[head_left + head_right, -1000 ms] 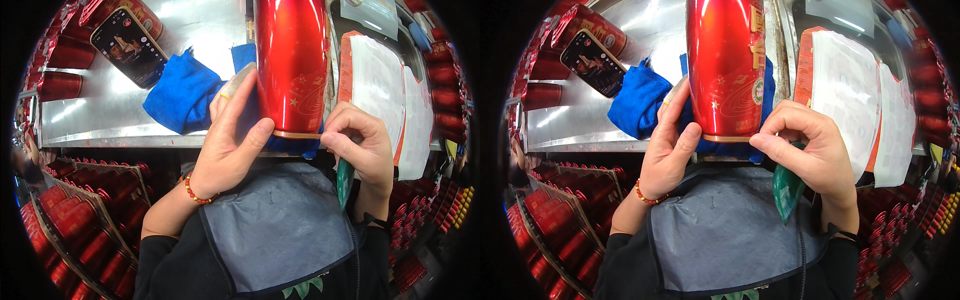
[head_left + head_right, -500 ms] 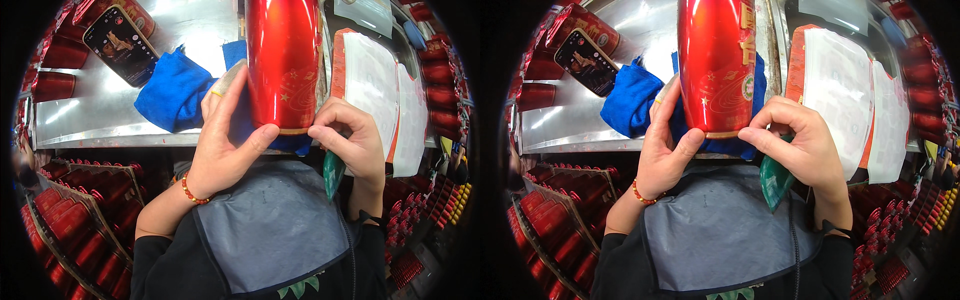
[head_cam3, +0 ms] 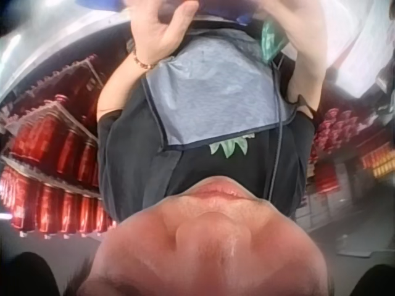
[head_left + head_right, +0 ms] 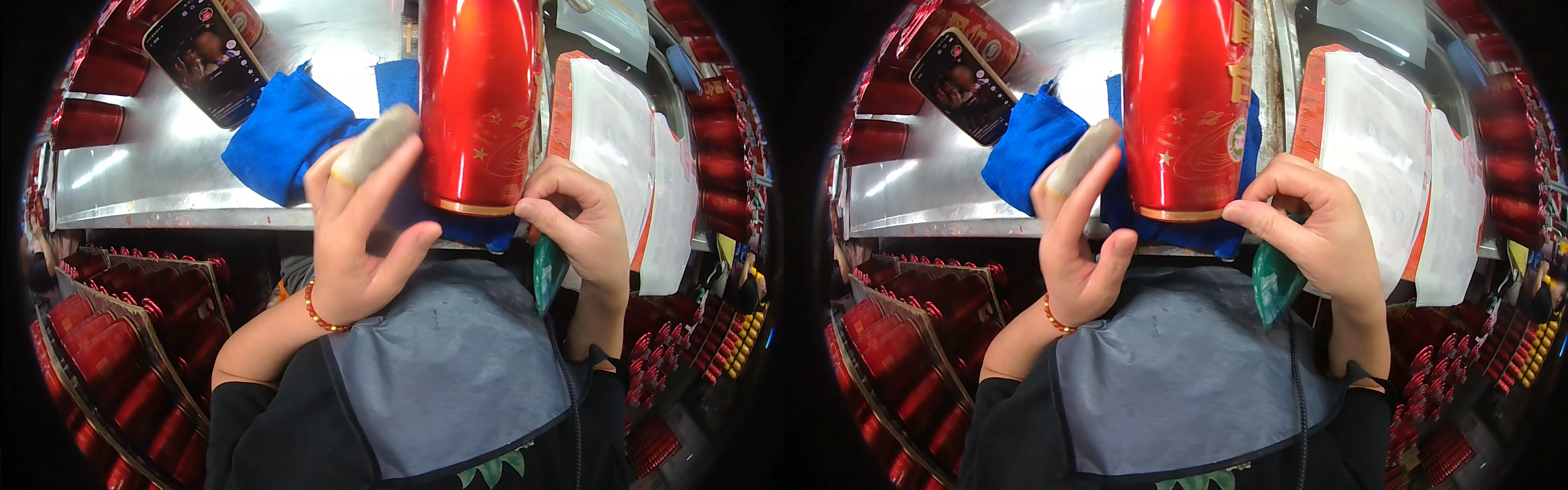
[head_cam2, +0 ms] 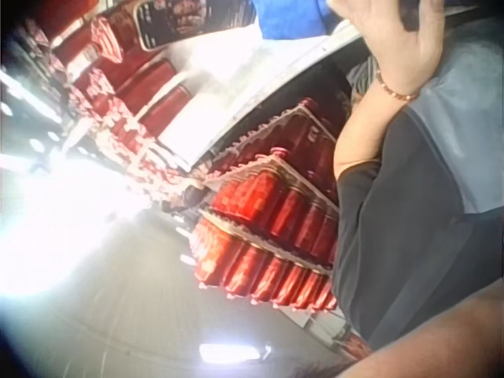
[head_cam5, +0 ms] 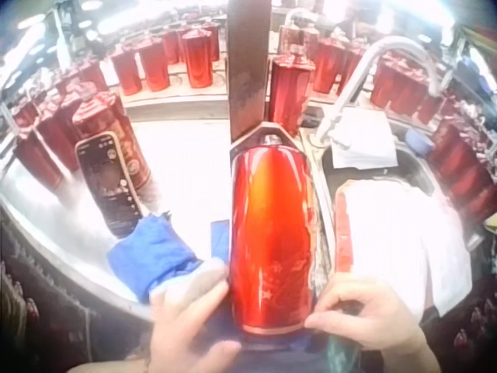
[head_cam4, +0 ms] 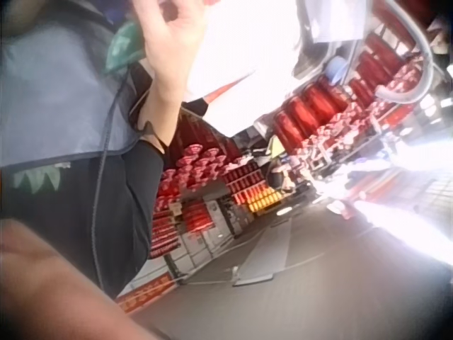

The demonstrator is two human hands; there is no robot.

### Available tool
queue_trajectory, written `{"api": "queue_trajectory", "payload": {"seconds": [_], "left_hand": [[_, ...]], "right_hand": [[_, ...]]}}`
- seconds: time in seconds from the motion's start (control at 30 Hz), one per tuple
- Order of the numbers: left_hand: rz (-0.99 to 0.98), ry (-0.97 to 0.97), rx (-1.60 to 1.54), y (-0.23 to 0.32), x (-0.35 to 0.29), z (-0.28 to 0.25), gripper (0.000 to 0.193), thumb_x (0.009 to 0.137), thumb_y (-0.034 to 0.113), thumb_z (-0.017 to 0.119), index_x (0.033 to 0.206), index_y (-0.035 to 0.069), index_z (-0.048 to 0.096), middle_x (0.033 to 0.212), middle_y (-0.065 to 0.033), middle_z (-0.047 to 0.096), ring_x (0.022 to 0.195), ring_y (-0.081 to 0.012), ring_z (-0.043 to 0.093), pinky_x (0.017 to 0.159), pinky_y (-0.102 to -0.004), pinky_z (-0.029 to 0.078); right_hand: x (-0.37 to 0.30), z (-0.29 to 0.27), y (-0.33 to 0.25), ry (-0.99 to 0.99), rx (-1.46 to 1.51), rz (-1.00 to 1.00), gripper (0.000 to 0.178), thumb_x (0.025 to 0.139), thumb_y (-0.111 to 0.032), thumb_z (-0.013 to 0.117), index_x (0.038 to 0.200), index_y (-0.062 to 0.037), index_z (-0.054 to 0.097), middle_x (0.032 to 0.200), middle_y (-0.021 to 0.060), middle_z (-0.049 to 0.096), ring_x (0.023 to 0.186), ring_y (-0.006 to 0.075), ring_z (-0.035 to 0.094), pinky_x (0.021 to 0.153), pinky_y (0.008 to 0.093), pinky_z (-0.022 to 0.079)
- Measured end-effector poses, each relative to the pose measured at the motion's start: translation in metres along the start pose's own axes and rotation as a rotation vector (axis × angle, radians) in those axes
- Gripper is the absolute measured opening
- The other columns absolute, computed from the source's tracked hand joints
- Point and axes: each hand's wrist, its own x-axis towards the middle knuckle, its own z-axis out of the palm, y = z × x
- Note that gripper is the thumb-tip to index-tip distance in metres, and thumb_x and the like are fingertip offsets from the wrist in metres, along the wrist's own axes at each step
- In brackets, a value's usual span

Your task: The person applies a gold band and a red label to a red cylindrical container. They smooth the label with a green plastic squeegee and rotate the container to align the graphics. The person repeats the process on a second container.

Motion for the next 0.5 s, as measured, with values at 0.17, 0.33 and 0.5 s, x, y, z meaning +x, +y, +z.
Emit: {"api": "queue_trajectory", "payload": {"seconds": [0.17,0.33,0.5], "left_hand": [[0.609,0.059,0.122,-0.001,0.004,0.007,0.028,0.080,0.012,0.076,0.106,0.002,0.078,0.118,-0.0132,0.071,0.113,-0.0275,0.063,0.086,-0.0350,0.062],[0.688,0.088,0.267,0.001,0.002,0.013,0.022,0.082,0.008,0.077,0.104,0.004,0.079,0.111,-0.0126,0.073,0.108,-0.0293,0.067,0.086,-0.0382,0.063],[0.591,0.049,0.263,-0.009,-0.005,-0.002,0.030,0.080,0.000,0.071,0.110,0.000,0.076,0.110,-0.0191,0.071,0.105,-0.0333,0.068,0.084,-0.0389,0.062]], "right_hand": [[0.002,0.000,0.000,-0.018,-0.006,-0.015,0.012,0.089,-0.005,0.077,0.084,0.0016,0.069,0.084,0.0011,0.060,0.072,0.0062,0.058,0.066,0.0215,0.045],[0.000,0.001,0.000,-0.008,0.022,-0.009,0.012,0.089,-0.004,0.077,0.083,0.0008,0.068,0.086,0.0016,0.060,0.073,0.0064,0.058,0.067,0.0216,0.045],[0.000,0.002,0.000,0.006,-0.002,-0.031,0.013,0.088,-0.004,0.078,0.081,0.0003,0.067,0.087,0.0018,0.061,0.073,0.0061,0.056,0.065,0.0212,0.043]]}}
